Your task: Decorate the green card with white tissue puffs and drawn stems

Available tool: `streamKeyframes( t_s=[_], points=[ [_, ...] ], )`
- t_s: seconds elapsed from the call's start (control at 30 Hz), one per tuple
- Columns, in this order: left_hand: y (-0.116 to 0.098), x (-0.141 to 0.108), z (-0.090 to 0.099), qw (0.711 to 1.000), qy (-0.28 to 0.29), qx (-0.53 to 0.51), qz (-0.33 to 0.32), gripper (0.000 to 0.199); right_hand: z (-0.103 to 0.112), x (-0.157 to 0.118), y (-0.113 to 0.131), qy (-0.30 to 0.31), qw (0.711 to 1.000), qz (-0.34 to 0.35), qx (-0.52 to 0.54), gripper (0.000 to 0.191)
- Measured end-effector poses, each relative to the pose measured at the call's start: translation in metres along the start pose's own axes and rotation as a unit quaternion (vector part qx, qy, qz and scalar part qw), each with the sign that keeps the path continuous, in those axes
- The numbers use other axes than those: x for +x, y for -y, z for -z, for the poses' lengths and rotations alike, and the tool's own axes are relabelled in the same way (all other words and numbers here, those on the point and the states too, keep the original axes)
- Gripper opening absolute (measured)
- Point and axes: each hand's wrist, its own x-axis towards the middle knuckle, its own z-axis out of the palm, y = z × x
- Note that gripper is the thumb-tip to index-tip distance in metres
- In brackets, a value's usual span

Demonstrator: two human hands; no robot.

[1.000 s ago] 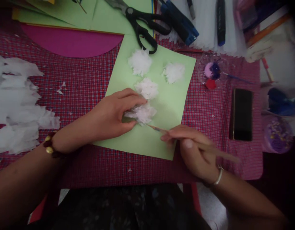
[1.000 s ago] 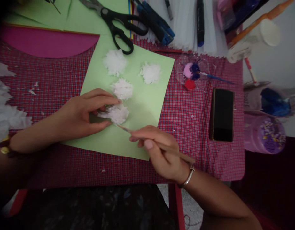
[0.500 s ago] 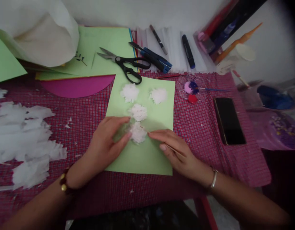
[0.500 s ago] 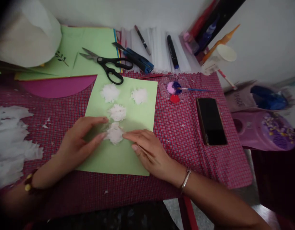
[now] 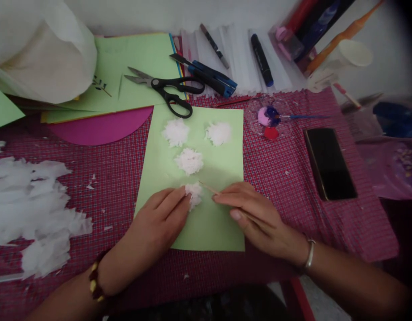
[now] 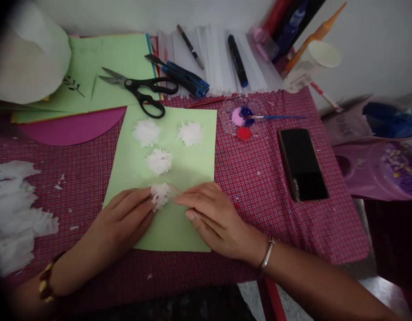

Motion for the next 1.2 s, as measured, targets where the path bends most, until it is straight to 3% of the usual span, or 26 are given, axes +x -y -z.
streamKeyframes(
  t_s=[0.1,0.23,0.33,0.43,0.53,0.6,0.73,0.87,0.93,1.03,1.1,1.2],
  points=[
    [-0.001,0.002,0.002,0.992,-0.055,-0.064,0.096,0.032,0.0,0.002,-0.001,0.008,0.999,-0.012,-0.034,0.028],
    [-0.003,0.006,0.005,0.955,-0.091,-0.188,0.213,0.043,-0.002,0.003,0.0,0.03,0.998,-0.007,-0.051,0.028],
    [-0.004,0.004,0.004,0.929,-0.075,-0.277,0.233,0.051,-0.003,0.003,-0.001,0.052,0.997,0.004,-0.058,0.029],
    [-0.004,0.002,0.001,0.924,-0.069,-0.299,0.228,0.057,-0.004,0.002,-0.001,0.066,0.996,0.019,-0.057,0.029],
    [-0.003,0.002,-0.001,0.926,-0.08,-0.289,0.227,0.059,-0.002,0.001,-0.002,0.022,0.999,0.006,-0.034,0.028],
    [-0.001,0.004,-0.001,0.929,-0.125,-0.258,0.233,0.056,0.0,0.0,-0.004,-0.037,0.999,-0.013,-0.018,0.028],
    [0.002,0.007,0.004,0.953,-0.21,-0.123,0.18,0.044,0.007,-0.001,-0.008,-0.098,0.994,-0.022,-0.036,0.028],
    [-0.001,0.006,0.004,0.99,-0.127,-0.054,0.034,0.018,0.015,0.002,-0.012,-0.125,0.988,-0.034,-0.084,0.025],
    [-0.003,0.004,0.004,0.996,-0.081,-0.046,0.001,0.01,0.02,0.005,-0.015,-0.142,0.983,-0.044,-0.106,0.025],
    [-0.005,0.003,0.002,0.994,-0.098,-0.039,0.004,0.01,0.025,0.007,-0.022,-0.165,0.974,-0.039,-0.15,0.024],
    [-0.004,0.003,0.0,0.992,-0.122,-0.029,0.003,0.022,0.026,0.008,-0.026,-0.183,0.966,-0.023,-0.183,0.023],
    [-0.002,0.006,-0.007,0.995,-0.098,0.001,-0.006,0.04,0.025,0.008,-0.027,-0.197,0.953,0.009,-0.229,0.023]
  ],
)
